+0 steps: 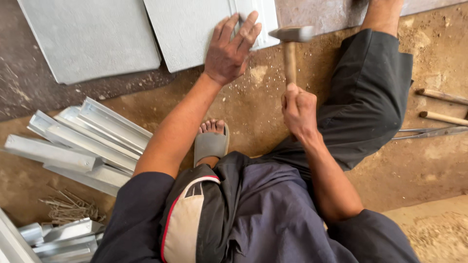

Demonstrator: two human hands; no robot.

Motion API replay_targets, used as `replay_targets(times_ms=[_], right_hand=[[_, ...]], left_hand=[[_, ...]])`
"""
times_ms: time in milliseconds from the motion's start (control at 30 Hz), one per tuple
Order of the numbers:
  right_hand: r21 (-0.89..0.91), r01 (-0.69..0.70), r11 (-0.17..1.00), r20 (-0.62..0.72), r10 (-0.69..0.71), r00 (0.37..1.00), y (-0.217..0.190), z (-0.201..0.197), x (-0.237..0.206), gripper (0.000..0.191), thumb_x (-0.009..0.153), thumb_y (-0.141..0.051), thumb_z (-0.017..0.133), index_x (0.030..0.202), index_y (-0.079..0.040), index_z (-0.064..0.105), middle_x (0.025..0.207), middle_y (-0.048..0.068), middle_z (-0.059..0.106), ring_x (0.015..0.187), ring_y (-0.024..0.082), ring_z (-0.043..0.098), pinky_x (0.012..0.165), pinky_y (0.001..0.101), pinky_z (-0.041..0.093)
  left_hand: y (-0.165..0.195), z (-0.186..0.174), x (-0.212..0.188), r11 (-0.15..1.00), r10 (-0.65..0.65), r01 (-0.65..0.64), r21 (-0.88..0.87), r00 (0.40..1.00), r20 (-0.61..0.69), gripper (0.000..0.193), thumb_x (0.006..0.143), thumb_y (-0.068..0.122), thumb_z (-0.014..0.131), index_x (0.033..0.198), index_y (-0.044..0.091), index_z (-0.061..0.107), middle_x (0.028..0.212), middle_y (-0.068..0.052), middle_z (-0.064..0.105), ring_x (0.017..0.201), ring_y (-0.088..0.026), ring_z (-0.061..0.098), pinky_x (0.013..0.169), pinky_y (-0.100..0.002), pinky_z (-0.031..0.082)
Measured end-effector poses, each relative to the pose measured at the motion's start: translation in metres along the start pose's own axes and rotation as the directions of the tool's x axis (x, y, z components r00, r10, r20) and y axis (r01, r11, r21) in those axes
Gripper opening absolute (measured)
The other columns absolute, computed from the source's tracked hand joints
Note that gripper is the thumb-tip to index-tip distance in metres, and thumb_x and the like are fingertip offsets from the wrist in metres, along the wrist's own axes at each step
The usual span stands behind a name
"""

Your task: The person assembles metal frames by placing metal strips onto flat metal sheets and securing them with nails using a hammer. The person repeatedly picks up strips, aligns them, hammers nails, and stacks completed units.

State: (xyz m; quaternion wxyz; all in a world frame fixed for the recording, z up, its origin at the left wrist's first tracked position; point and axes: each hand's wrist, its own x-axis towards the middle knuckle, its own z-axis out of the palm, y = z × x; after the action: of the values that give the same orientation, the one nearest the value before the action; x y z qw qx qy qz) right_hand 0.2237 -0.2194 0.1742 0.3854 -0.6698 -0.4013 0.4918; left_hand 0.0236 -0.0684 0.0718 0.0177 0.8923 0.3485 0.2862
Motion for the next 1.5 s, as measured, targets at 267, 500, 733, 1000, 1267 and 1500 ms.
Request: replay_targets(times_ms=[267, 500, 733, 1000, 1267, 1500], right_hand=[[0.049, 0.198, 0.979, -0.076, -0.194, 0.978, 0.006, -0.006, -0.015, 0.043, 0.112, -0.032, 0.041, 0.083, -0.003, 0.054, 0.063, 0.001, 0.051, 0.053, 0.013, 0.047, 0.050, 0.0282, 0.039], [-0.478, 0.445, 0.757, -0.021, -0.516, 0.856, 0.006, 0.001, 0.003, 0.037, 0.113, -0.009, 0.045, 0.077, -0.002, 0.048, 0.069, 0.010, 0.047, 0.059, 0.021, 0.047, 0.057, 0.0331, 0.038], [-0.166, 0.706, 0.689, -0.180, -0.725, 0.665, 0.002, 0.006, 0.004, 0.036, 0.106, -0.017, 0.042, 0.074, -0.004, 0.049, 0.074, 0.012, 0.049, 0.067, 0.022, 0.048, 0.062, 0.0381, 0.037], [0.021, 0.577, 0.816, -0.282, -0.549, 0.787, 0.005, -0.001, -0.007, 0.048, 0.105, -0.042, 0.045, 0.081, -0.001, 0.044, 0.070, 0.007, 0.047, 0.057, 0.015, 0.046, 0.050, 0.0322, 0.039], [0.232, -0.301, 0.925, 0.057, 0.296, 0.954, 0.072, -0.020, -0.008, 0.053, 0.109, -0.039, 0.045, 0.067, -0.007, 0.050, 0.055, 0.001, 0.044, 0.043, 0.011, 0.042, 0.039, 0.0283, 0.035], [-0.430, -0.104, 0.897, 0.080, 0.153, 0.985, 0.084, -0.036, -0.004, 0.037, 0.094, -0.038, 0.077, 0.085, -0.003, 0.067, 0.071, 0.011, 0.059, 0.059, 0.023, 0.054, 0.053, 0.0380, 0.044]], left_hand=[[0.002, -0.009, 0.011, 0.999, 0.024, -0.025, -0.037, 1.000, -0.014, 0.069, 0.094, 0.023, 0.083, 0.153, 0.010, 0.049, 0.164, -0.007, 0.038, 0.138, -0.038, 0.047, 0.119, -0.052, 0.039], [0.005, -0.017, 0.016, 0.999, 0.031, -0.031, -0.018, 1.000, -0.002, 0.072, 0.090, 0.019, 0.085, 0.151, 0.007, 0.049, 0.162, -0.009, 0.043, 0.137, -0.038, 0.047, 0.116, -0.053, 0.040], [0.004, -0.009, 0.015, 0.999, 0.021, -0.020, -0.032, 0.999, 0.029, 0.070, 0.092, 0.018, 0.085, 0.151, 0.006, 0.049, 0.163, -0.008, 0.042, 0.139, -0.038, 0.047, 0.117, -0.052, 0.040], [0.007, -0.003, 0.012, 0.998, -0.003, 0.007, -0.058, 0.997, 0.076, 0.073, 0.091, 0.020, 0.085, 0.153, 0.009, 0.049, 0.164, -0.006, 0.042, 0.140, -0.039, 0.046, 0.117, -0.053, 0.040], [0.000, 0.007, 0.007, 0.999, -0.010, 0.012, -0.040, 0.998, 0.058, 0.071, 0.093, 0.027, 0.087, 0.153, 0.012, 0.052, 0.167, -0.003, 0.036, 0.142, -0.037, 0.045, 0.119, -0.053, 0.042], [0.003, 0.020, 0.001, 0.999, -0.035, 0.035, -0.009, 0.999, 0.004, 0.093, 0.088, 0.027, 0.091, 0.162, 0.028, 0.034, 0.161, -0.015, 0.038, 0.145, -0.034, 0.042, 0.124, -0.049, 0.038]])
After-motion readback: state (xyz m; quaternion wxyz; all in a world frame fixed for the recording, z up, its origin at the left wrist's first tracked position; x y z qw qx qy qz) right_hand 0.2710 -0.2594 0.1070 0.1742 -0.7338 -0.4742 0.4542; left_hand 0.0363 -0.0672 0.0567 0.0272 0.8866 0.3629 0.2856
